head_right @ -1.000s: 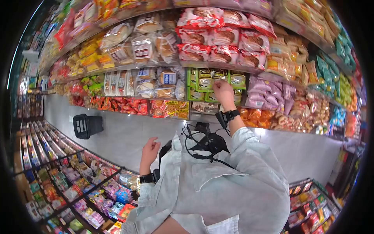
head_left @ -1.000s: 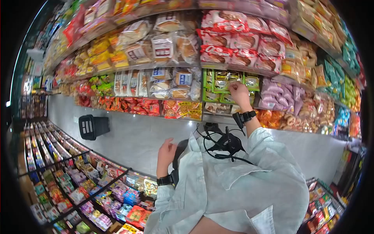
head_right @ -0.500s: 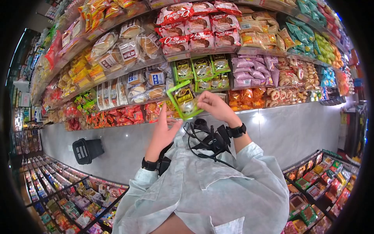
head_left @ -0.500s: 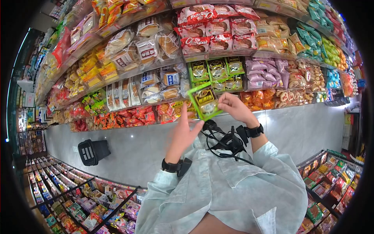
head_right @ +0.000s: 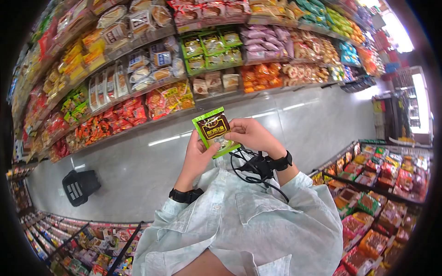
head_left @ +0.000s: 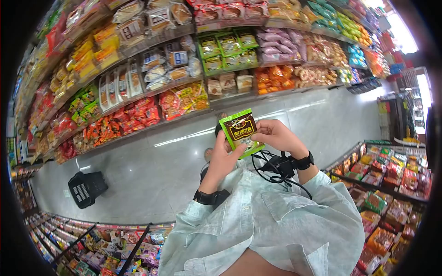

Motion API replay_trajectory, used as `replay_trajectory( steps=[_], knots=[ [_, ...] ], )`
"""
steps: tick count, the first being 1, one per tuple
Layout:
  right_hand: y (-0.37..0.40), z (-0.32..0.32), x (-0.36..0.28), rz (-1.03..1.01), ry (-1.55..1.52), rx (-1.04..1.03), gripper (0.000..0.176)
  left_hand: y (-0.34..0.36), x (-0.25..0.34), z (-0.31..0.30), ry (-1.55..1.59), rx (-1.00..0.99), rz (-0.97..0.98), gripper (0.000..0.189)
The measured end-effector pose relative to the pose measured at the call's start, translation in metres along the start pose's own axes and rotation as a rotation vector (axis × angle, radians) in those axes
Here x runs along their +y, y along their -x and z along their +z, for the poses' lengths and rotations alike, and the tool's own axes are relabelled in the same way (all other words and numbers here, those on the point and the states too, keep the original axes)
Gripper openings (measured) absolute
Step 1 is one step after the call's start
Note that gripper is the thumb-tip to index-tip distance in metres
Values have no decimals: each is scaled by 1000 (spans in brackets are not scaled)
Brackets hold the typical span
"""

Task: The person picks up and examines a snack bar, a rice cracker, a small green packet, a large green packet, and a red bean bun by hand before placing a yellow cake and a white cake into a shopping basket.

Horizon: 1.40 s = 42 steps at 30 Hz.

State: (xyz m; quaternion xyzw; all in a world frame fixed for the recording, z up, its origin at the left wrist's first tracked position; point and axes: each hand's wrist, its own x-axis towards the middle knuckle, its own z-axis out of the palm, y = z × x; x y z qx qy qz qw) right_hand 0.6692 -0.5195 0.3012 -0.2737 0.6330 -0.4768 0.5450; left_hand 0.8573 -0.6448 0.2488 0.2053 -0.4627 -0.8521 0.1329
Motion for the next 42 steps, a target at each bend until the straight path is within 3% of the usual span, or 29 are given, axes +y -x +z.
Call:
replay_trajectory(
  steps=[3, 7, 11, 14, 23, 26, 35, 42],
  knots=[
    [42, 3, 7, 20, 34, 114, 9, 11, -21, 18, 4, -95, 23, 54],
    [73, -3, 22, 0, -10, 151, 12, 22, -26, 40, -56, -121, 15, 41],
    [97, -22, 43, -66, -11, 128, 11, 22, -43, 66, -104, 0, 30, 26],
    [121, -53, 65, -191, 51, 163, 11, 10, -56, 102, -161, 87, -10, 23],
    [232, -177, 118, -113, 1, 188, 21, -13, -136, 244, -229, 50, -73, 24],
    [243, -192, 146, -179, -73, 264, 21, -11, -152, 273, -233, 67, -93, 26],
    [248, -198, 148, -110, 23, 281, 26, -7, -166, 283, -282, 81, -109, 31],
    [218, -184, 161, -116, -197, 364, 11, -4, -167, 270, -184, 15, -119, 36]
  ],
)
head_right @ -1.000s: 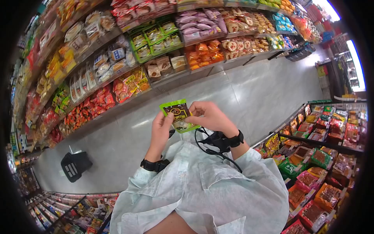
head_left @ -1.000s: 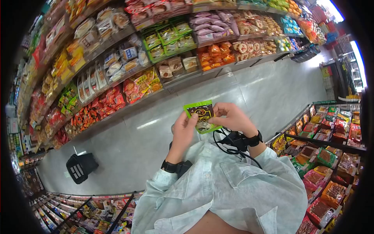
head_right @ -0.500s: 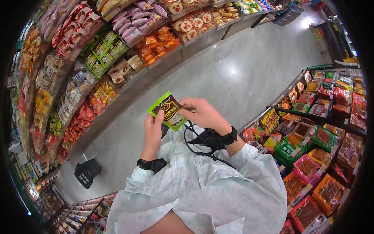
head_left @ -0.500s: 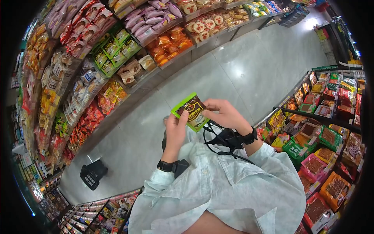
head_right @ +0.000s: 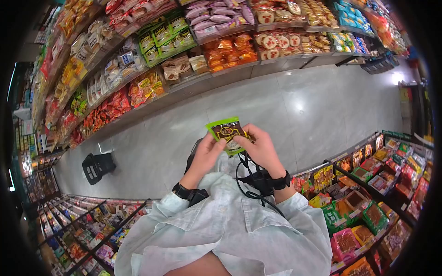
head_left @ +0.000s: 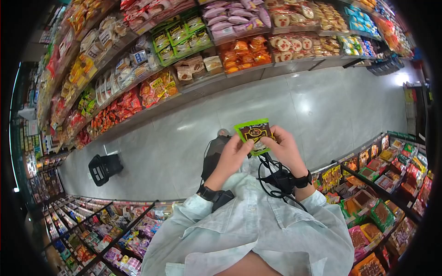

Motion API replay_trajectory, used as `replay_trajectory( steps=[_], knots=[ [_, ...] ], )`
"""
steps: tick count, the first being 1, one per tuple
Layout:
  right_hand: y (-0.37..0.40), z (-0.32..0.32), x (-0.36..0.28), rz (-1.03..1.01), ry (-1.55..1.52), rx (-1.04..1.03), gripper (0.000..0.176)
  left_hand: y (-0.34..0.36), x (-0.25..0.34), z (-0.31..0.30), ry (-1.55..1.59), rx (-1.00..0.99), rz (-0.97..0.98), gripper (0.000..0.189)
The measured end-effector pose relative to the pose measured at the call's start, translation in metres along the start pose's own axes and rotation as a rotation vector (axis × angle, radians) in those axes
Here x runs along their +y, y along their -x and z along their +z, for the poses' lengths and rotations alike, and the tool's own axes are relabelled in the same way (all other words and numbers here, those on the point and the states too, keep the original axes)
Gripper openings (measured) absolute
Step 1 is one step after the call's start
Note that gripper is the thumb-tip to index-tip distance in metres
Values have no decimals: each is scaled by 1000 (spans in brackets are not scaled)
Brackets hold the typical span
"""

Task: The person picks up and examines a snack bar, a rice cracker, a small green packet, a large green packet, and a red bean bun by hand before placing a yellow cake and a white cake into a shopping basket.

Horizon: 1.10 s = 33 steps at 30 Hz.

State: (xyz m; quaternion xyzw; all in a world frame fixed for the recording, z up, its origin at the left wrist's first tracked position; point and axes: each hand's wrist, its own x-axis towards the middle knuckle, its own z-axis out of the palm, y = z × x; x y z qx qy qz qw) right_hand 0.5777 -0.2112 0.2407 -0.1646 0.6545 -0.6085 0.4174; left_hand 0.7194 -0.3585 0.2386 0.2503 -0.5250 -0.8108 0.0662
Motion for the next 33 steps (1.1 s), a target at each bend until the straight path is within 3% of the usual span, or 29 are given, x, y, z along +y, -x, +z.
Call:
replay_trajectory(
  steps=[3, 4, 8, 11, 16, 20, 27, 33],
  knots=[
    [-15, 15, -6, -33, -17, 26, 10, 3, -5, -18, -157, -88, -80, 32],
    [-22, 22, -6, -46, -39, 25, 10, 1, -9, -23, -28, -82, -56, 29],
    [-56, 69, -24, -7, -93, 14, 14, -10, 6, -78, -216, -29, 40, 24],
    [-85, 106, -36, -63, 45, -65, 17, -18, 35, -126, -302, 24, 126, 22],
    [-124, 166, -52, 49, 192, -126, 19, -14, 95, -195, -540, 97, 142, 23],
    [-149, 203, -72, -11, 232, -109, 17, -21, 103, -233, -388, 119, 100, 25],
    [-209, 217, -88, 88, 317, -205, 21, -62, 97, -270, -318, 166, 36, 26],
    [-310, 208, -93, 88, 450, -330, 22, -137, 116, -301, -347, 291, -17, 26]
  ],
)
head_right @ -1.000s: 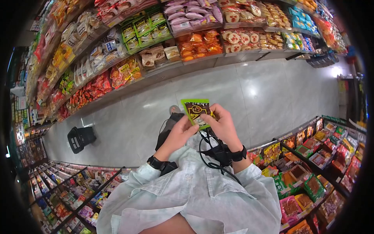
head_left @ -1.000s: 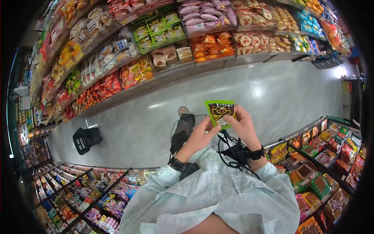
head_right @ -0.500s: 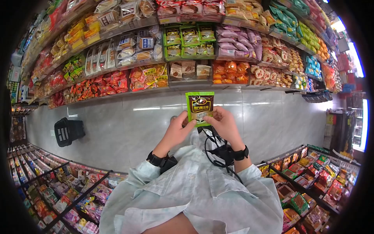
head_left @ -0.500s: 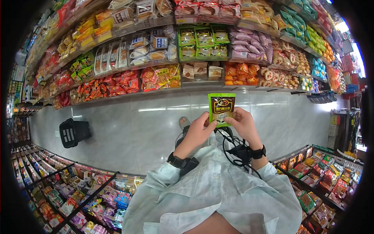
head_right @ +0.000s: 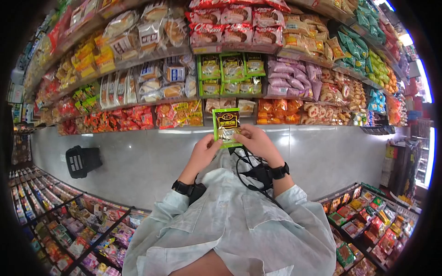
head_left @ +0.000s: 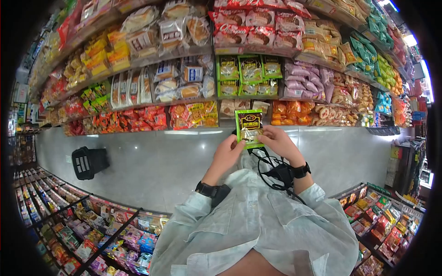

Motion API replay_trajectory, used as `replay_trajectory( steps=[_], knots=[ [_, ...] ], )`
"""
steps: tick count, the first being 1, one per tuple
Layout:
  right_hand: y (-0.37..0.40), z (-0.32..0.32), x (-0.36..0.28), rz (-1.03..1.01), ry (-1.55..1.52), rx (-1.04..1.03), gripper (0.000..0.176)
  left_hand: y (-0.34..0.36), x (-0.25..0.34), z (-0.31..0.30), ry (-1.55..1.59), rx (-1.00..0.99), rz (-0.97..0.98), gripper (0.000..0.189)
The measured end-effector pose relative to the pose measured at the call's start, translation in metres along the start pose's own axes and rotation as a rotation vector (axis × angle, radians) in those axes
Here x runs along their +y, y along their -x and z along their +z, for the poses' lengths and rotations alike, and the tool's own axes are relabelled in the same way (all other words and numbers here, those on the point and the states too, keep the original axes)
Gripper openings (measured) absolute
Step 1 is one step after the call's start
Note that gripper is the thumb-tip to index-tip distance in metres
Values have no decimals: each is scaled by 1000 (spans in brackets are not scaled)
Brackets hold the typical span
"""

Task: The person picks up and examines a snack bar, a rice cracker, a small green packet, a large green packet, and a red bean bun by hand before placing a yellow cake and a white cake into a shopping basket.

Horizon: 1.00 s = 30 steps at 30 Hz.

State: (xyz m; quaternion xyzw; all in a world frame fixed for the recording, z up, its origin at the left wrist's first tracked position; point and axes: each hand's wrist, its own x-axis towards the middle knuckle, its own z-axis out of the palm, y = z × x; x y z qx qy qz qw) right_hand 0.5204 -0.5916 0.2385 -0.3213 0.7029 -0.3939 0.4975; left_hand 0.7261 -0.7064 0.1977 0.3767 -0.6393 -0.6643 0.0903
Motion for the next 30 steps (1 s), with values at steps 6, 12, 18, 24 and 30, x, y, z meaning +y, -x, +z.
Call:
replay_trajectory(
  steps=[6, 12, 18, 24, 30],
  knots=[
    [-95, -33, -23, -152, -113, -41, 42, -86, 34, -24, -136, 182, 33, 27],
    [-152, -67, -23, -61, 49, -37, 62, -129, 4, -44, -265, 420, -88, 57],
    [-177, -81, 0, -14, -22, -115, 46, -112, -63, -56, -223, 166, -195, 48],
    [-186, -55, -25, -2, 2, -175, 42, -92, -31, -71, -248, 92, -229, 47],
    [-181, 5, -34, -18, 55, -125, 39, -47, -53, -120, -223, 99, -199, 41]
  ],
)
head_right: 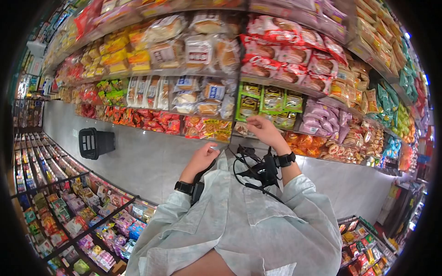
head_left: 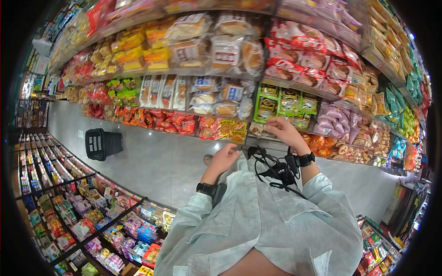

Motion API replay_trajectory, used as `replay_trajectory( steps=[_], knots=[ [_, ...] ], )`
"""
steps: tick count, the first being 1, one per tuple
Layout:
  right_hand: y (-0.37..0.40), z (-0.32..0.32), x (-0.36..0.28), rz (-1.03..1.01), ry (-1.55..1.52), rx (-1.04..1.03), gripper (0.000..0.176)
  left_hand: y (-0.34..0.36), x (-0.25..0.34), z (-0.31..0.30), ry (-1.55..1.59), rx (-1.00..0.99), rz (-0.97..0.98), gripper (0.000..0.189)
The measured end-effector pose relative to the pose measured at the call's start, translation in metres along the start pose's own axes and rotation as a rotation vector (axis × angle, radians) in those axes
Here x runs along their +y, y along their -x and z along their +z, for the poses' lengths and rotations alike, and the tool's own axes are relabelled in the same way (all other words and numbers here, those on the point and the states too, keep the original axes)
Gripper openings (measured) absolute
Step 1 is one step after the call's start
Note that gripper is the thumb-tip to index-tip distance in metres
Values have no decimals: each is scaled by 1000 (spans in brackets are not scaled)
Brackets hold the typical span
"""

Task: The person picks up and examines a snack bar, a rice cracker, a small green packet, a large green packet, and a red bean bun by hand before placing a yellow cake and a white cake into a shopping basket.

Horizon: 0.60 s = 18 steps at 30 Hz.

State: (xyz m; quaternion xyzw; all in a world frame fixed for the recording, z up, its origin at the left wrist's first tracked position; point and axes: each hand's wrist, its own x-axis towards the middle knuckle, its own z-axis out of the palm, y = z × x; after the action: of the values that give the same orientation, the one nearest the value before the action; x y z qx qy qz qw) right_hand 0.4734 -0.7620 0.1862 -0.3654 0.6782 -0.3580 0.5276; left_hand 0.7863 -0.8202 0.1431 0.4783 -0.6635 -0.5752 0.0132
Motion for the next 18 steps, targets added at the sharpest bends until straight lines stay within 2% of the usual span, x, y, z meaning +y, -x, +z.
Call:
replay_trajectory(
  steps=[3, 6, 10, 13, 15, 18],
  knots=[
    [4, 49, -10, -1, 71, -6, 37, 27, -41, -37, 60, 7, -3, 45],
    [3, 105, -10, -41, 126, -70, 36, 50, -108, -73, 45, 85, 12, 43],
    [-5, 177, -50, -9, 256, -187, 34, 104, -145, -132, 162, 218, -45, 40],
    [-20, 229, -82, -63, 273, -286, 33, 139, -177, -165, 262, 337, -49, 39],
    [-35, 262, -100, -105, 261, -357, 33, 156, -198, -175, 358, 410, -17, 39],
    [-56, 311, -126, -97, 330, -486, 32, 181, -214, -184, 463, 544, -110, 38]
  ],
)
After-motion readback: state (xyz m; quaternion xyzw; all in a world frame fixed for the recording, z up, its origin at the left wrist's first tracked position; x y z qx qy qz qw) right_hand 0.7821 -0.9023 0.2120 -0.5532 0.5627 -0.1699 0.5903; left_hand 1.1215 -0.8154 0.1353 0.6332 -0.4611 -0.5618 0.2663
